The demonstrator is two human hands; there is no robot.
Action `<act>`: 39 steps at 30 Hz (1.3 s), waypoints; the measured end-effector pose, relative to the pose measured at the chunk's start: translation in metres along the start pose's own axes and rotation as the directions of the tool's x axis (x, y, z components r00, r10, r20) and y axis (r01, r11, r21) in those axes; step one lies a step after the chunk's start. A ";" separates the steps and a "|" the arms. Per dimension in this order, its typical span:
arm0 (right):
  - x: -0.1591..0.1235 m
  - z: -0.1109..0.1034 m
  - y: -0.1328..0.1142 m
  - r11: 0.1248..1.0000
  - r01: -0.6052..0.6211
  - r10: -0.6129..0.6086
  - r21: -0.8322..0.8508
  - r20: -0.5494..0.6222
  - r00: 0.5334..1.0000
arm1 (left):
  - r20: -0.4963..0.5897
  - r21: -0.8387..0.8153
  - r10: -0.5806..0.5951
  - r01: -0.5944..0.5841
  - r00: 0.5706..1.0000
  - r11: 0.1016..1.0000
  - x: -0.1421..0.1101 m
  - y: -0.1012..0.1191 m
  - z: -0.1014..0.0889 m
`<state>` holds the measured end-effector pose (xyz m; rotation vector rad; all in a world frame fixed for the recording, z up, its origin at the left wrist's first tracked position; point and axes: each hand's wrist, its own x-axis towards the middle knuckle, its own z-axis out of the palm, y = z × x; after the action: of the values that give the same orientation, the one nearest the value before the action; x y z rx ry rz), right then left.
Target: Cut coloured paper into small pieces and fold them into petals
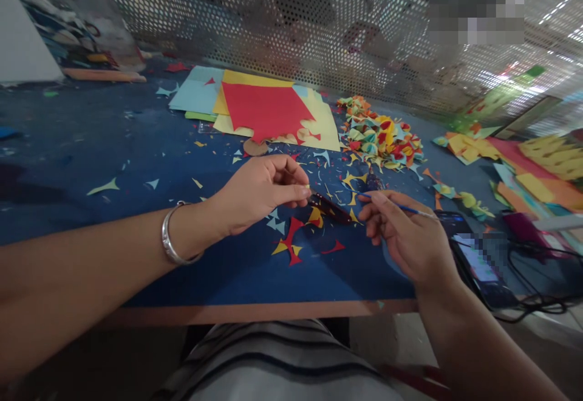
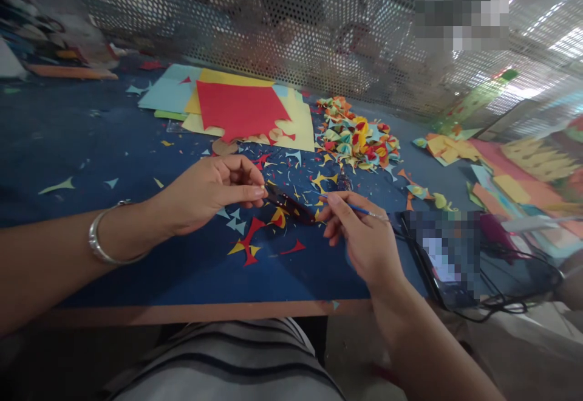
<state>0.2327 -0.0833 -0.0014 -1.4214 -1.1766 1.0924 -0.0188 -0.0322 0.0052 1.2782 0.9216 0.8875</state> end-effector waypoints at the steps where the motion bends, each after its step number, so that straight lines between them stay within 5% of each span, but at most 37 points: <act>1: -0.002 -0.002 0.001 0.999 0.017 -0.017 -0.035 0.001 1.000 | 0.002 0.000 0.009 -0.009 1.000 1.000 -0.001 0.000 0.001; 7: -0.007 -0.018 -0.006 0.929 0.150 -0.123 -0.337 0.100 0.987 | 0.007 -0.031 0.032 -0.032 0.999 0.999 -0.004 0.001 0.004; 12: -0.002 -0.031 -0.016 0.790 0.300 -0.189 -0.534 0.253 0.949 | 0.014 -0.080 -0.003 0.005 1.000 0.997 -0.005 0.002 0.005; 19: 0.007 -0.052 -0.018 0.474 0.547 -0.322 -0.690 0.443 0.837 | 0.048 -0.156 -0.059 0.066 0.997 0.986 -0.006 -0.001 0.005; 23: 0.010 -0.034 -0.031 0.340 0.652 -0.448 -0.678 0.493 0.746 | 0.051 -0.070 -0.042 0.046 0.998 0.996 -0.005 -0.002 0.006; 27: 0.010 0.006 -0.046 0.377 0.764 -0.480 -0.523 0.596 0.644 | 0.070 0.048 0.018 -0.021 0.997 0.999 -0.007 -0.001 0.006; 32: 0.015 0.034 -0.047 0.443 0.803 -0.489 -0.399 0.644 0.589 | 0.127 0.102 0.045 -0.059 0.991 0.993 -0.010 0.002 0.007; 39: 0.021 0.034 -0.037 0.489 0.779 -0.492 -0.393 0.613 0.618 | 0.161 0.084 0.062 -0.077 0.985 0.993 -0.008 0.000 0.005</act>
<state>0.1976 -0.0558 0.0294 -0.9856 -2.3576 0.4225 -0.0175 -0.0414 0.0060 1.4446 0.8025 0.7931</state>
